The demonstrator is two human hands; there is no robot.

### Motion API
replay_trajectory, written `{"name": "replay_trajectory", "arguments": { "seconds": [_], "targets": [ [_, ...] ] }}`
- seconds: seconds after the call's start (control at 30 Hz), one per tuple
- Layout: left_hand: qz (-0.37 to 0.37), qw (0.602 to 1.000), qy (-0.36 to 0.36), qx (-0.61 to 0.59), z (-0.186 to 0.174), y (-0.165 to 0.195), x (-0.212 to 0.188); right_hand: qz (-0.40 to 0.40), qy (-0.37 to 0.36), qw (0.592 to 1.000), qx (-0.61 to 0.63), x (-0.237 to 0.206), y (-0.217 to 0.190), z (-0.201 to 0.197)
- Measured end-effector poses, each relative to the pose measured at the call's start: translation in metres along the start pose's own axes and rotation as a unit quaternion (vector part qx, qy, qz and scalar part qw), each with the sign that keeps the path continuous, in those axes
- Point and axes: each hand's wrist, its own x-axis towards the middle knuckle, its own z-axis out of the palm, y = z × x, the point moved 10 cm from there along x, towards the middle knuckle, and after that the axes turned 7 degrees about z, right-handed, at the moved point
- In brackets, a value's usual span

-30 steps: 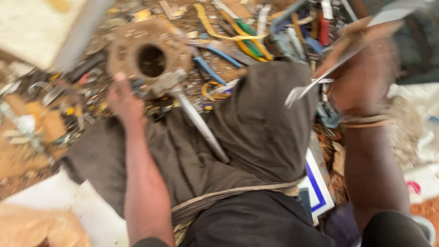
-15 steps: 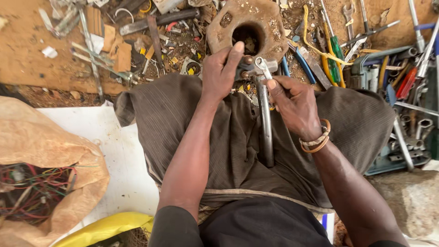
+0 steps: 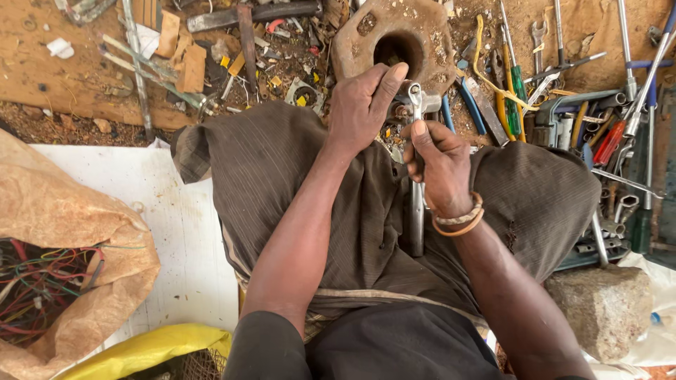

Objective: The person uses a hammer and chisel to break apart a metal component, then uses pliers and a wrench to manipulate and tighten parts of the disassembled piece. The person works on a small metal part on a cluttered workbench.

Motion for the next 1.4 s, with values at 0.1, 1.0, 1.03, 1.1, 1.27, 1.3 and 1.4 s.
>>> {"name": "replay_trajectory", "arguments": {
  "seconds": [0.1,1.0,1.03,1.1,1.27,1.3,1.4],
  "targets": [
    [0.016,1.000,-0.008,-0.009,-0.001,0.001,0.001,0.000,0.000,1.000,0.028,0.000,0.005,0.002],
    [-0.159,0.976,0.042,-0.144,0.024,-0.063,-0.014,0.079,-0.008,0.996,-0.035,0.016,-0.004,0.018],
    [-0.165,0.968,0.073,-0.172,0.021,-0.065,-0.015,0.071,0.001,0.997,-0.034,0.015,-0.003,0.024],
    [-0.180,0.947,0.129,-0.231,0.016,-0.067,-0.018,0.063,0.005,0.998,-0.008,0.012,-0.001,0.036],
    [-0.261,0.826,0.198,-0.459,0.021,-0.075,-0.037,0.071,0.009,0.997,0.024,0.016,0.004,0.045],
    [-0.289,0.791,0.211,-0.496,0.025,-0.079,-0.043,0.064,0.008,0.998,-0.014,0.020,0.003,0.044],
    [-0.296,0.845,0.172,-0.410,0.027,-0.083,-0.042,0.056,0.008,0.995,-0.083,0.024,0.004,0.036]
  ]
}}
